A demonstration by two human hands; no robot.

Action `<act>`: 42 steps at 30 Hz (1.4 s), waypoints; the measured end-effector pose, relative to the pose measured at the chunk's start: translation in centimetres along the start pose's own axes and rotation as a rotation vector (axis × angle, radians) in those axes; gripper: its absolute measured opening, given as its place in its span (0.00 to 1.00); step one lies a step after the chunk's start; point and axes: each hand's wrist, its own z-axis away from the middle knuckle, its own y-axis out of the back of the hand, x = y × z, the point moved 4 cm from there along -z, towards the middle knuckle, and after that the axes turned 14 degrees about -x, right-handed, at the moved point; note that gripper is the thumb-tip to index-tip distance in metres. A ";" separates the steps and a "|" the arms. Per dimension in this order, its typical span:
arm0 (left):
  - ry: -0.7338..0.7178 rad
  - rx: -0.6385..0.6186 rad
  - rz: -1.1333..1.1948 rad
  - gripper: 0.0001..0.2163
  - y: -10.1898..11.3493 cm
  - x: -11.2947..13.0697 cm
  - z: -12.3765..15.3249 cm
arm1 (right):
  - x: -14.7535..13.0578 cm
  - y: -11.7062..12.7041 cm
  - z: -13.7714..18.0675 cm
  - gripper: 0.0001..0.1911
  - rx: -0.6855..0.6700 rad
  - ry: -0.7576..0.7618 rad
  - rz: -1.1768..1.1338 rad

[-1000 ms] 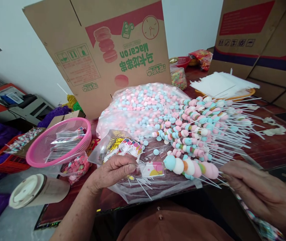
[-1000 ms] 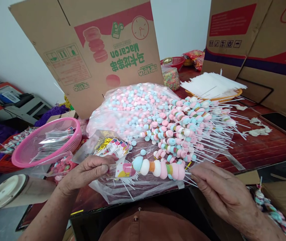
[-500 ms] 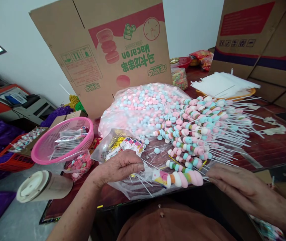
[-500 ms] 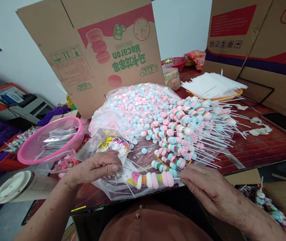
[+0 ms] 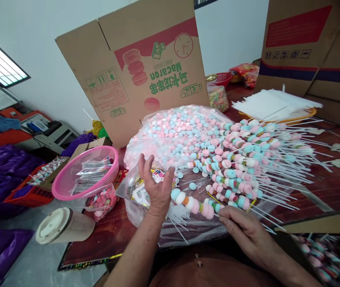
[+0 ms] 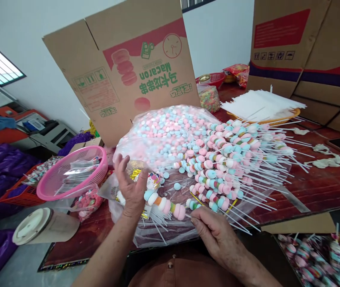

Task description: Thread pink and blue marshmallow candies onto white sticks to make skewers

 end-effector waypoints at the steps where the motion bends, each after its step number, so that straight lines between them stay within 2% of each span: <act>1: 0.119 0.016 0.102 0.20 -1.1 -1.1 0.6 | 0.3 -0.5 -0.4 0.11 0.006 -0.013 -0.004; 2: 0.221 -0.021 0.194 0.18 -2.2 -2.2 1.1 | 0.7 -0.9 -0.7 0.11 0.010 -0.032 0.003; 4: 0.327 -0.078 0.253 0.15 -3.6 -4.1 1.8 | 1.9 -1.6 -1.1 0.13 0.025 -0.091 0.039; 6: 0.332 -0.146 0.178 0.13 -3.6 -5.2 2.4 | 3.3 -2.0 -0.8 0.14 0.022 -0.164 0.071; 8: 0.297 -0.252 0.080 0.11 -2.5 -5.3 3.2 | 4.5 -2.0 -0.1 0.14 0.013 -0.224 0.077; 10: 0.214 -0.481 0.046 0.10 -1.2 -4.3 4.2 | 5.1 -1.8 0.8 0.13 0.021 -0.266 0.059; 13: -0.043 -1.066 0.041 0.09 0.7 -1.3 6.2 | 5.4 -1.4 1.8 0.12 0.045 -0.330 -0.009; 14: -0.090 -1.196 -0.003 0.09 1.5 -0.6 6.8 | 5.4 -1.3 1.9 0.12 0.050 -0.355 -0.043; 16: -0.128 -1.377 -0.136 0.15 2.9 0.1 7.8 | 5.5 -1.5 2.1 0.12 0.046 -0.396 -0.139; 19: -0.159 -1.510 -0.304 0.25 3.5 0.0 9.2 | 5.5 -2.4 2.0 0.13 0.016 -0.410 -0.409; 22: -0.175 -1.471 -0.283 0.14 2.8 -0.7 9.5 | 5.2 -3.2 1.7 0.12 0.026 -0.357 -0.721; 25: 0.013 -1.295 -0.044 0.09 2.4 -1.9 7.9 | 4.5 -2.9 1.3 0.09 0.046 -0.255 -0.835; 27: 0.209 -1.246 0.157 0.12 2.3 -2.5 6.6 | 4.1 -2.4 0.8 0.08 0.036 -0.226 -0.818; 29: 0.353 -1.286 0.315 0.14 2.0 -2.5 5.8 | 3.7 -1.9 0.2 0.08 0.074 -0.246 -0.770; 32: 0.420 -1.349 0.439 0.15 1.0 -1.8 5.6 | 2.6 -1.6 -1.5 0.09 0.166 -0.271 -0.669; 34: 0.452 -1.347 0.485 0.15 0.2 -1.2 5.9 | 1.7 -2.2 -3.0 0.11 0.140 -0.232 -0.586; 38: 0.615 -1.261 0.647 0.14 -0.7 -0.8 7.1 | 1.1 -3.4 -4.9 0.10 0.075 -0.130 -0.437; 42: 0.769 -1.108 0.759 0.14 -0.3 -1.3 8.1 | 2.1 -3.7 -4.9 0.10 0.116 -0.166 -0.471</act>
